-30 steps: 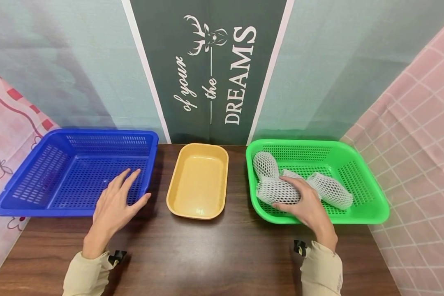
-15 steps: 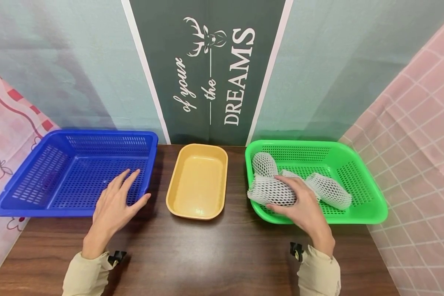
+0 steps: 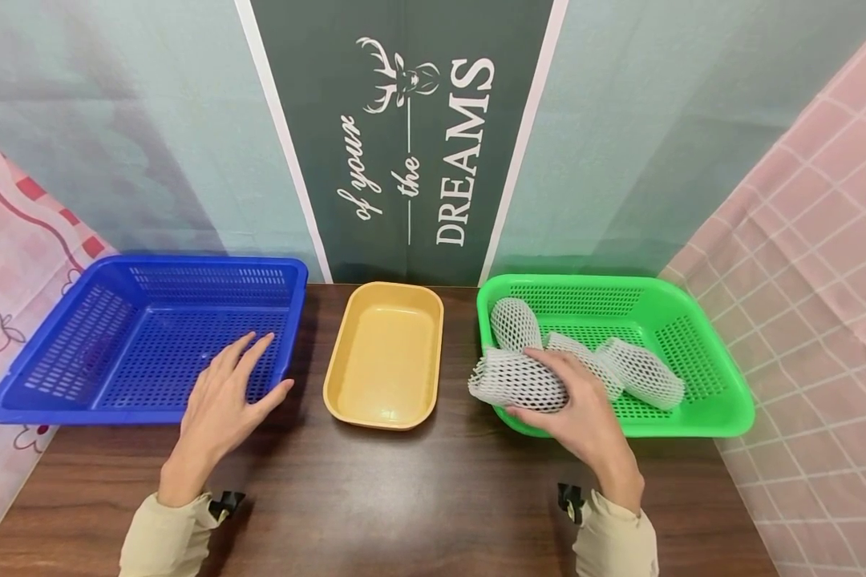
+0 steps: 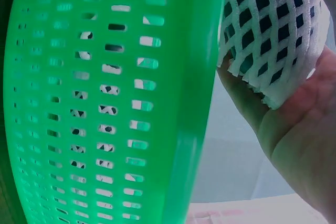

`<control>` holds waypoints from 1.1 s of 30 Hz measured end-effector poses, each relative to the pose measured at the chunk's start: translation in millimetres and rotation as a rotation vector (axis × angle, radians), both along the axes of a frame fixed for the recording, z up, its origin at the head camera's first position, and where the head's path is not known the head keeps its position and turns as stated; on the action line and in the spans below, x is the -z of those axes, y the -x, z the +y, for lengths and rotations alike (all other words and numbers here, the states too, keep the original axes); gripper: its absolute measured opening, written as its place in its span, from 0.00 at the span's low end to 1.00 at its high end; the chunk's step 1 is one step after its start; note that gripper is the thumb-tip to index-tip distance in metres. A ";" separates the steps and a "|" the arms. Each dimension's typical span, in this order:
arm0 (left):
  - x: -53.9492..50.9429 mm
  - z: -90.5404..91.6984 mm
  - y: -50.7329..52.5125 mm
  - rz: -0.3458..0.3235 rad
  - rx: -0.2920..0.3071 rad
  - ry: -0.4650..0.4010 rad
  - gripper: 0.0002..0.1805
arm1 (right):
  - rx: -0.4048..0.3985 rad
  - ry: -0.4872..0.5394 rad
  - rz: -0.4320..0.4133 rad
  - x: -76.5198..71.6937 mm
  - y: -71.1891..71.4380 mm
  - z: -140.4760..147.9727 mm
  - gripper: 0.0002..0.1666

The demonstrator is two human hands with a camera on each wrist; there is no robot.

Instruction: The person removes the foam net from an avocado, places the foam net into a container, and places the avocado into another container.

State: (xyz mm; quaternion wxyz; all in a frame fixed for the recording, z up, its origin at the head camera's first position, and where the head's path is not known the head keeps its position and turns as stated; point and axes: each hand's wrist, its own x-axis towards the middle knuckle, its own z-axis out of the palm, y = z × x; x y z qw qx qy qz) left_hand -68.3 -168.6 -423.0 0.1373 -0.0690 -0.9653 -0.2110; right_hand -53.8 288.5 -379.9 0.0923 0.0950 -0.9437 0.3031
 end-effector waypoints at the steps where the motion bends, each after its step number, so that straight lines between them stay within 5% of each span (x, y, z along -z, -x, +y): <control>1: 0.4 0.0 0.0 0.007 0.002 -0.002 0.40 | -0.001 0.005 -0.001 0.2 -0.9 -0.5 0.46; 33: -1.9 -3.5 -2.5 0.158 0.096 -0.140 0.34 | -0.068 -0.019 0.119 4.1 -21.8 -18.1 0.49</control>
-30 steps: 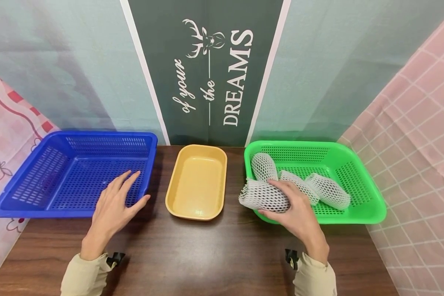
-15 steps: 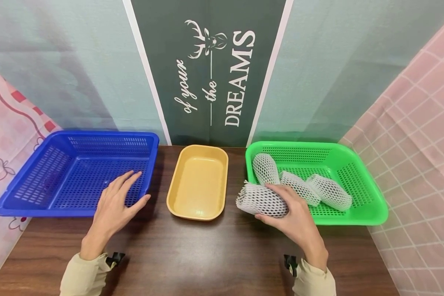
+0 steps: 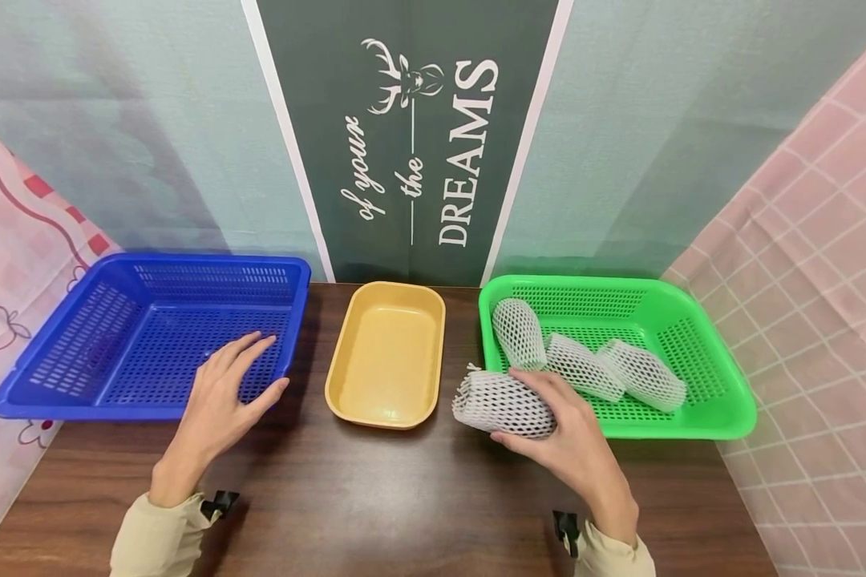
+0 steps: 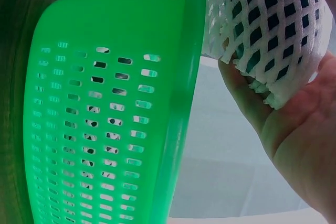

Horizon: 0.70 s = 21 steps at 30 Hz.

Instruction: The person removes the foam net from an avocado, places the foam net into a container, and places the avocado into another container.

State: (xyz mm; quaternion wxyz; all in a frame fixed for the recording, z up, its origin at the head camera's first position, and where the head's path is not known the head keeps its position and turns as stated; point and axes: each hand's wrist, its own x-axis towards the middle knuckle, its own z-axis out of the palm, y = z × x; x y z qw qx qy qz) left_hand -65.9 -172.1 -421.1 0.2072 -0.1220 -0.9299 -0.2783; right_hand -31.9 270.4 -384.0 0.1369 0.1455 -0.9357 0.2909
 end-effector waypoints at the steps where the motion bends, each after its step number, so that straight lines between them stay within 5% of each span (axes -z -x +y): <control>1: -0.2 0.0 0.0 0.006 0.003 -0.004 0.34 | 0.001 0.002 -0.001 0.0 -1.1 -0.4 0.49; 21: -7.1 6.9 -10.4 0.086 0.091 -0.017 0.32 | -0.086 -0.040 -0.014 4.9 -17.8 -20.2 0.48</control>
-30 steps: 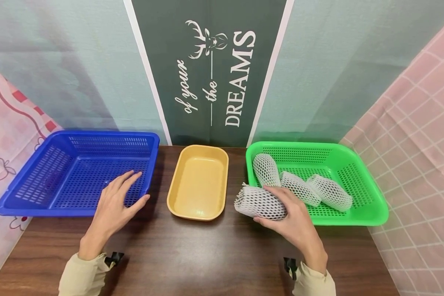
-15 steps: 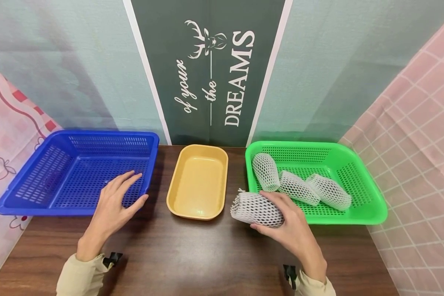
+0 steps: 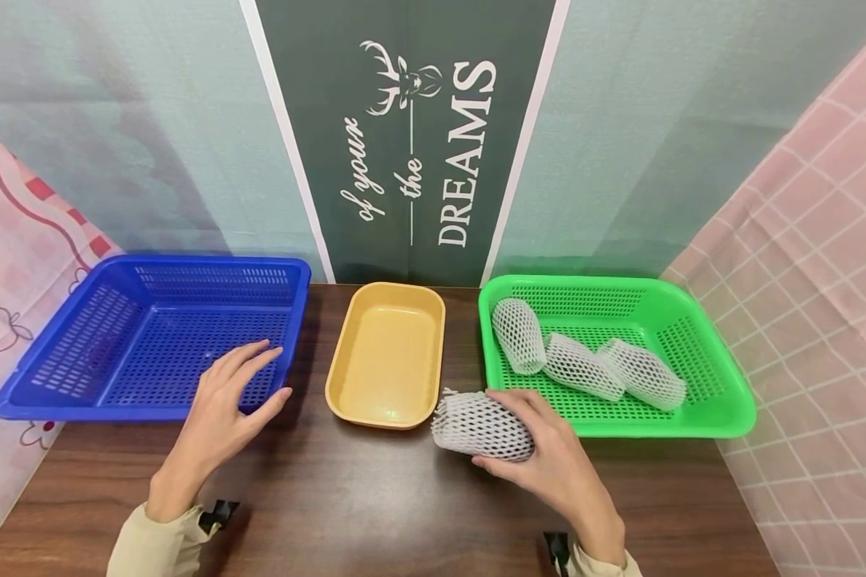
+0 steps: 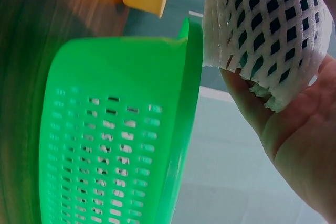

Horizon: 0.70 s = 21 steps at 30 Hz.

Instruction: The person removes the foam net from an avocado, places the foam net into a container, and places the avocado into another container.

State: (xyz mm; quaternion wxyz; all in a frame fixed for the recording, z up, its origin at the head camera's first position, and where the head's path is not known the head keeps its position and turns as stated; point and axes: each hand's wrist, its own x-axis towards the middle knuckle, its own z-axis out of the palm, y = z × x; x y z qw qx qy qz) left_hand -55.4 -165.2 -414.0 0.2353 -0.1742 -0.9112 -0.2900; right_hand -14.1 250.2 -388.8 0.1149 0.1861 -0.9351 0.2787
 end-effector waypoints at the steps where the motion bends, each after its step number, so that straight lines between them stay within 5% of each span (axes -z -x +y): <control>1: 0.2 0.3 -0.6 0.006 0.003 -0.001 0.31 | -0.014 0.003 0.006 0.9 -0.6 -1.4 0.49; 7: 2.0 2.2 -4.5 0.055 0.034 -0.018 0.27 | -0.090 0.018 0.013 8.6 -5.4 -11.3 0.48; 11: 2.6 4.9 -8.1 0.071 0.054 -0.021 0.32 | -0.122 0.036 -0.005 15.5 -9.1 -19.6 0.47; 21: 5.7 10.8 -14.2 0.105 0.097 -0.022 0.29 | -0.190 0.072 -0.127 36.8 -16.8 -41.5 0.45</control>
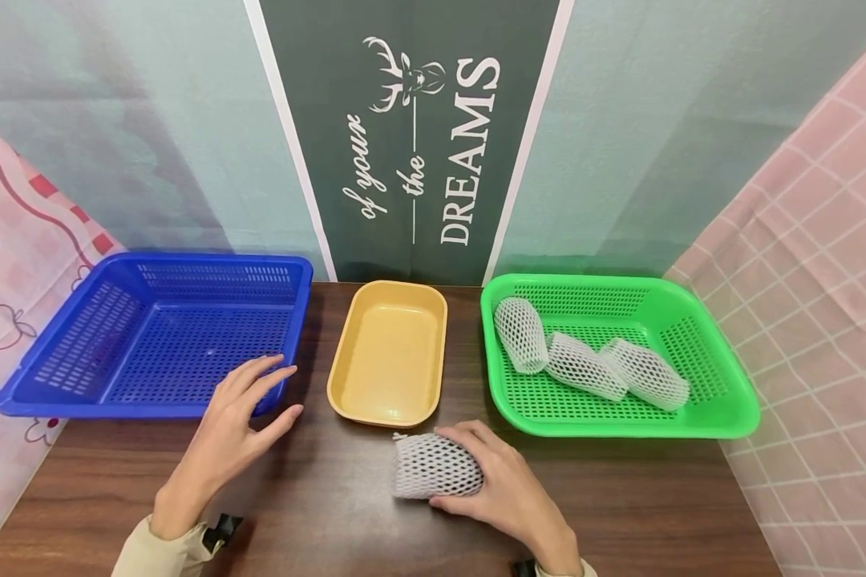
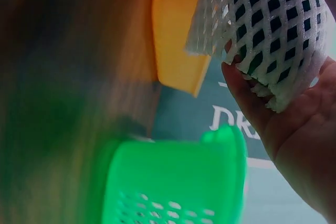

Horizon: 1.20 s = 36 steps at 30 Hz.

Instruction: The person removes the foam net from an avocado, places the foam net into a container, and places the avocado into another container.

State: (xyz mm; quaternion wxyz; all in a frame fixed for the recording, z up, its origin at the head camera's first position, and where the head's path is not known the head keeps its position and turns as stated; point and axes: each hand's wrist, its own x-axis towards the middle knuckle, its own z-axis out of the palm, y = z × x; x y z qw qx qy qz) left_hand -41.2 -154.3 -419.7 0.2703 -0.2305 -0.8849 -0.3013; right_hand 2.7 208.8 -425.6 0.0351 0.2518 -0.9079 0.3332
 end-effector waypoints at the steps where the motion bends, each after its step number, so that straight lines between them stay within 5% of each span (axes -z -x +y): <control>1: 0.6 0.9 -0.8 0.007 0.003 0.000 0.30 | -0.007 -0.001 -0.010 2.3 -0.7 -1.9 0.45; 20: 11.6 18.2 -14.1 -0.035 0.082 0.040 0.28 | -0.072 0.008 -0.110 38.1 -5.0 -23.2 0.43; 36: 15.1 28.6 -21.3 -0.011 0.169 0.048 0.26 | -0.053 -0.081 -0.105 40.9 -6.3 -28.8 0.42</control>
